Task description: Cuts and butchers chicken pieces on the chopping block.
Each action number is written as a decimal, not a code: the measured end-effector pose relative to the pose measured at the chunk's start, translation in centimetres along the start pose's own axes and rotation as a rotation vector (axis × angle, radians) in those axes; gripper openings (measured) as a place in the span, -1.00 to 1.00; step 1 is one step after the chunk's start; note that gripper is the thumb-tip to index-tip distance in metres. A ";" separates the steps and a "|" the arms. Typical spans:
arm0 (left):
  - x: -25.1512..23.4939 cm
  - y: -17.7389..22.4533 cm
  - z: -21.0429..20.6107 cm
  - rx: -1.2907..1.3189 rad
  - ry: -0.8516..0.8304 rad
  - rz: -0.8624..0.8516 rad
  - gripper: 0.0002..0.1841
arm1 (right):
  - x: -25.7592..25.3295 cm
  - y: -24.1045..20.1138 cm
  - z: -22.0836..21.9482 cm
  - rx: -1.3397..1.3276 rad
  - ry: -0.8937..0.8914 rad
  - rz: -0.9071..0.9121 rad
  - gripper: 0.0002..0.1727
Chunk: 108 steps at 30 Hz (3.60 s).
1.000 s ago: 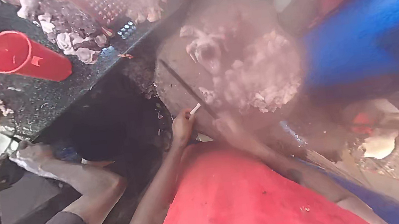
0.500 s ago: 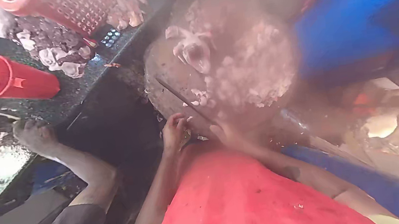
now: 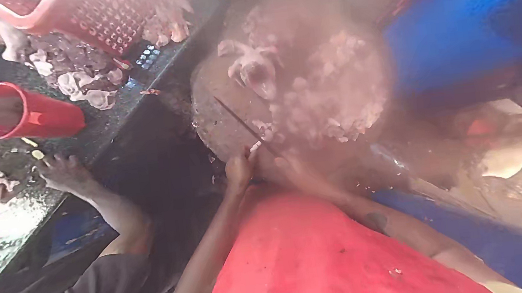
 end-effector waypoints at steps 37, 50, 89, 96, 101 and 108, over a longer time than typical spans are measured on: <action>-14.3 22.1 1.6 0.611 -0.011 -0.246 -0.55 | 6.3 12.8 12.3 0.054 -0.104 -0.207 -0.48; -17.8 23.5 3.2 0.471 0.060 -0.269 -0.61 | 1.2 17.4 16.0 0.138 -0.083 -0.196 -0.43; -4.0 0.9 3.7 -0.015 0.140 0.044 0.07 | 4.1 14.7 7.8 0.156 0.189 -0.381 -0.46; -3.7 7.0 5.6 0.049 0.126 0.100 -0.03 | 1.9 3.1 11.3 -0.298 0.331 -0.066 -0.45; -4.2 8.5 1.2 -0.083 -0.023 0.111 -0.02 | 6.4 -16.3 20.4 -0.867 0.326 0.633 -0.34; -3.9 8.7 1.6 -0.067 -0.057 0.104 -0.02 | 2.5 0.8 8.9 -0.203 0.502 0.290 -0.21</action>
Point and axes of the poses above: each hand's wrist, its own x-axis away from the middle knuckle, its own z-axis out of the back of the hand, y = z × x, the point moved 10 cm from there along -x, towards the middle knuckle, and after that the axes turned 14 degrees about y, right-handed, at the moved point
